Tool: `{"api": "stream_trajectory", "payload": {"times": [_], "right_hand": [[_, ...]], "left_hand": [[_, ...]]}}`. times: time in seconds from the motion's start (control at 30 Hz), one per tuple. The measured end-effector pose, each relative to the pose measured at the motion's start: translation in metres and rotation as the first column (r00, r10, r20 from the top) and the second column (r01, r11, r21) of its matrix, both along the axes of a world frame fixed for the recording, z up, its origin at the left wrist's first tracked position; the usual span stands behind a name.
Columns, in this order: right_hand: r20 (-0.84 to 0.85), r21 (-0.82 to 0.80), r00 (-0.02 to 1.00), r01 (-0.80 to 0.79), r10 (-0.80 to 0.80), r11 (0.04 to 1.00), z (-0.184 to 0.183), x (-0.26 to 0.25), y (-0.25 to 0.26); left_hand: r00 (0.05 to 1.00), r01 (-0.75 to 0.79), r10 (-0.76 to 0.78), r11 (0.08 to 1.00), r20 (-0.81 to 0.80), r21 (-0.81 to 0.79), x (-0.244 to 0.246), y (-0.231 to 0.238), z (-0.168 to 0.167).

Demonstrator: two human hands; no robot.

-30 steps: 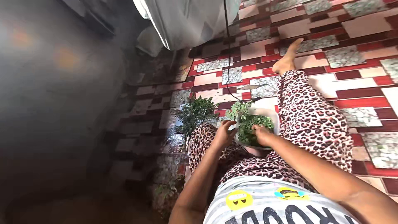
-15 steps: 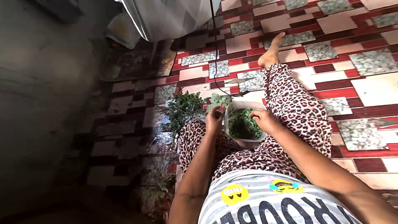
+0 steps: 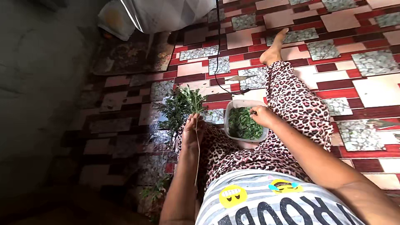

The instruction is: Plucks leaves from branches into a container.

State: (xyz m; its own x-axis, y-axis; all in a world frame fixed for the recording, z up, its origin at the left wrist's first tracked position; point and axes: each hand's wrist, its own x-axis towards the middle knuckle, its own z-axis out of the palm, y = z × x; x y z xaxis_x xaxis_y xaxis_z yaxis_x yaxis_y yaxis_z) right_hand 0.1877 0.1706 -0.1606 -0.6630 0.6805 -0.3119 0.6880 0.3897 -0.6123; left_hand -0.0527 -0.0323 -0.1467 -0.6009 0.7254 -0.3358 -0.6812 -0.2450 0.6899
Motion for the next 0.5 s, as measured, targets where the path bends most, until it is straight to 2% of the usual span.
{"api": "stream_trajectory", "payload": {"times": [0.07,0.13,0.2,0.27,0.3,0.37,0.5], "right_hand": [[0.055,-0.003,0.998,-0.024,0.024,1.000,-0.013,-0.010,0.000],[0.085,0.037,0.996,-0.039,0.035,0.999,-0.026,-0.016,-0.007],[0.146,0.057,0.987,-0.078,0.069,0.995,-0.031,-0.021,-0.017],[0.237,0.058,0.964,-0.135,0.118,0.989,-0.038,-0.023,-0.027],[0.294,0.046,0.946,-0.159,0.139,0.986,-0.043,-0.024,-0.030],[0.342,0.068,0.927,-0.190,0.156,0.979,-0.054,-0.026,-0.034],[0.310,0.132,0.943,-0.168,0.121,0.977,-0.059,-0.024,-0.030]], "left_hand": [[0.975,0.096,-0.114,0.990,-0.192,-0.101,-0.012,-0.019,0.024],[0.885,0.171,-0.238,0.966,-0.401,-0.196,-0.025,-0.040,0.053],[0.708,0.232,-0.381,0.921,-0.595,-0.314,-0.030,-0.061,0.084],[0.557,0.349,-0.490,0.871,-0.671,-0.346,-0.030,-0.079,0.107],[0.549,0.422,-0.525,0.846,-0.651,-0.327,-0.028,-0.086,0.113],[0.631,0.526,-0.565,0.815,-0.531,-0.243,-0.019,-0.091,0.117],[0.776,0.539,-0.563,0.826,-0.283,-0.164,0.005,-0.072,0.100]]}}
